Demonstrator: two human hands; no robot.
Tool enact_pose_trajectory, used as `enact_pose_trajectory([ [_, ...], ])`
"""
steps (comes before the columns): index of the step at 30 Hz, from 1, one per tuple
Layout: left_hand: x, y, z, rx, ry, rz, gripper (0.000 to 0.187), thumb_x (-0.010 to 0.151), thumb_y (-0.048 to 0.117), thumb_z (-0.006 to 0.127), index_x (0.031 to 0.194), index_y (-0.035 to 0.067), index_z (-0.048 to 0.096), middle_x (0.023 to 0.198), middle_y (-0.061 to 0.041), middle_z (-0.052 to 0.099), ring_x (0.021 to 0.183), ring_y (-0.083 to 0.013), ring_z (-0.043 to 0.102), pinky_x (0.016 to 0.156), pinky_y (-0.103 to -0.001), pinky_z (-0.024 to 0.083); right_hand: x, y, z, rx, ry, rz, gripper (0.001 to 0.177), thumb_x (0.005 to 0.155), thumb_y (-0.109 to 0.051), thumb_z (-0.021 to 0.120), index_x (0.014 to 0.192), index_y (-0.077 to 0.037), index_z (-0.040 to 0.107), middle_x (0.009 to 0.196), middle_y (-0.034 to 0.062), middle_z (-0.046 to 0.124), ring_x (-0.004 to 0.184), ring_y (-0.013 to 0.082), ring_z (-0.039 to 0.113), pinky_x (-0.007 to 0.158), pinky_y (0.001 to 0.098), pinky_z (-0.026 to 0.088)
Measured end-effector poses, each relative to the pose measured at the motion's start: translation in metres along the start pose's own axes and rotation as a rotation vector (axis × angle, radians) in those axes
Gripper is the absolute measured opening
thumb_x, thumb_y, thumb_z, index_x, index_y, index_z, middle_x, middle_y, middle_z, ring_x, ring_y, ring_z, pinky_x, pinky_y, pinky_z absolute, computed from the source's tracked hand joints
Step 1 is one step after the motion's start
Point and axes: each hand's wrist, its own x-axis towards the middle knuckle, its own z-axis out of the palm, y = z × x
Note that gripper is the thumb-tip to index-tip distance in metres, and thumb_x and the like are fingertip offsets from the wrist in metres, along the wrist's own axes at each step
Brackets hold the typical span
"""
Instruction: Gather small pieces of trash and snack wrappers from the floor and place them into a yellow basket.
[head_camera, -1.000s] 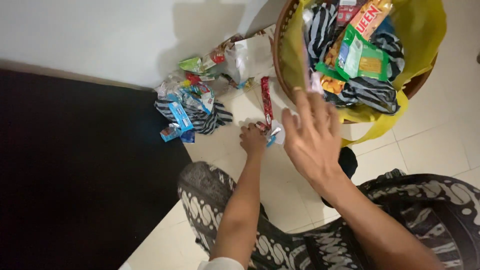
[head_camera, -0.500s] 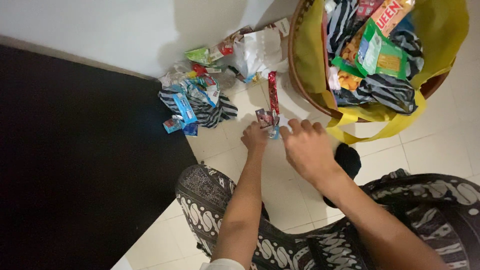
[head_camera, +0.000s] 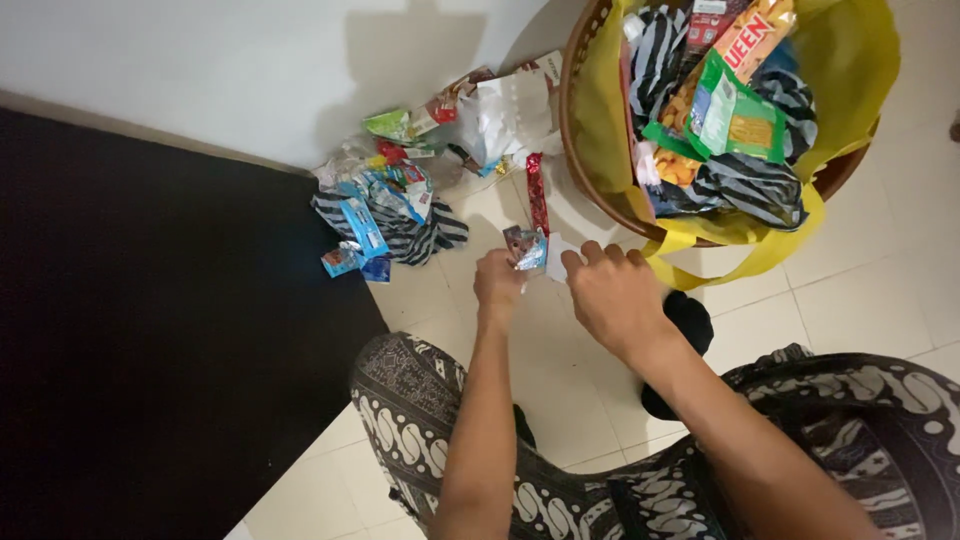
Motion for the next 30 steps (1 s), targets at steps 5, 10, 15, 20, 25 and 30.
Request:
enact_pose_trajectory([
  [5,-0.090,0.081,-0.123,-0.106,-0.016,0.190,0.020,0.075,0.015,0.083,0.093,0.011,0.077,0.090,-0.009,0.078,0.083,-0.0277,0.075,0.075,-0.040,0.056,0.003,-0.006,-0.041,0.233,0.099,0.002,0.039,0.085,-0.017,0.068,0.123,-0.009,0.065,0.111,0.0153,0.068,0.088,0.0373,0.069,0.073,0.0506,0.054],
  [10,-0.130,0.124,-0.172,-0.321,0.030,0.495,0.016,0.077,0.009,0.081,0.091,0.005,0.074,0.086,-0.010,0.077,0.077,-0.0240,0.075,0.071,-0.036,0.057,-0.008,0.004,-0.071,0.424,0.282,-0.064,0.029,0.084,-0.012,0.069,0.113,-0.009,0.070,0.110,0.0111,0.071,0.090,0.0372,0.069,0.076,0.0493,0.054],
  [15,-0.158,0.178,-0.194,-0.489,0.275,0.889,0.031,0.080,0.004,0.079,0.110,0.002,0.071,0.112,-0.014,0.072,0.103,-0.0263,0.070,0.091,-0.039,0.055,-0.029,0.035,-0.115,0.540,0.587,-0.147,0.031,0.086,0.002,0.067,0.115,-0.007,0.073,0.099,0.0128,0.069,0.090,0.0336,0.068,0.081,0.0434,0.055],
  [20,-0.152,0.235,-0.176,-0.474,0.415,0.892,0.041,0.092,0.010,0.076,0.131,0.006,0.065,0.125,-0.018,0.067,0.116,-0.0305,0.066,0.101,-0.041,0.053,-0.028,0.066,-0.141,0.279,0.856,0.057,0.047,0.088,0.006,0.068,0.131,-0.013,0.074,0.108,0.0114,0.071,0.093,0.0319,0.067,0.083,0.0434,0.053],
  [25,-0.121,0.259,-0.145,-0.355,0.331,0.742,0.060,0.090,0.018,0.077,0.143,0.005,0.052,0.116,-0.026,0.067,0.103,-0.0397,0.067,0.088,-0.044,0.053,-0.009,0.087,-0.104,0.042,0.726,0.272,0.048,0.090,-0.005,0.067,0.136,-0.019,0.071,0.123,0.0127,0.069,0.101,0.0345,0.066,0.086,0.0498,0.051],
  [30,-0.109,0.244,-0.133,-0.366,0.326,0.769,0.063,0.087,-0.001,0.058,0.148,0.004,0.048,0.107,-0.029,0.071,0.092,-0.0456,0.070,0.081,-0.051,0.054,0.013,0.099,-0.048,0.053,0.176,0.217,0.056,0.097,-0.036,0.052,0.150,-0.016,0.046,0.155,0.0121,0.044,0.138,0.0438,0.042,0.109,0.0613,0.032],
])
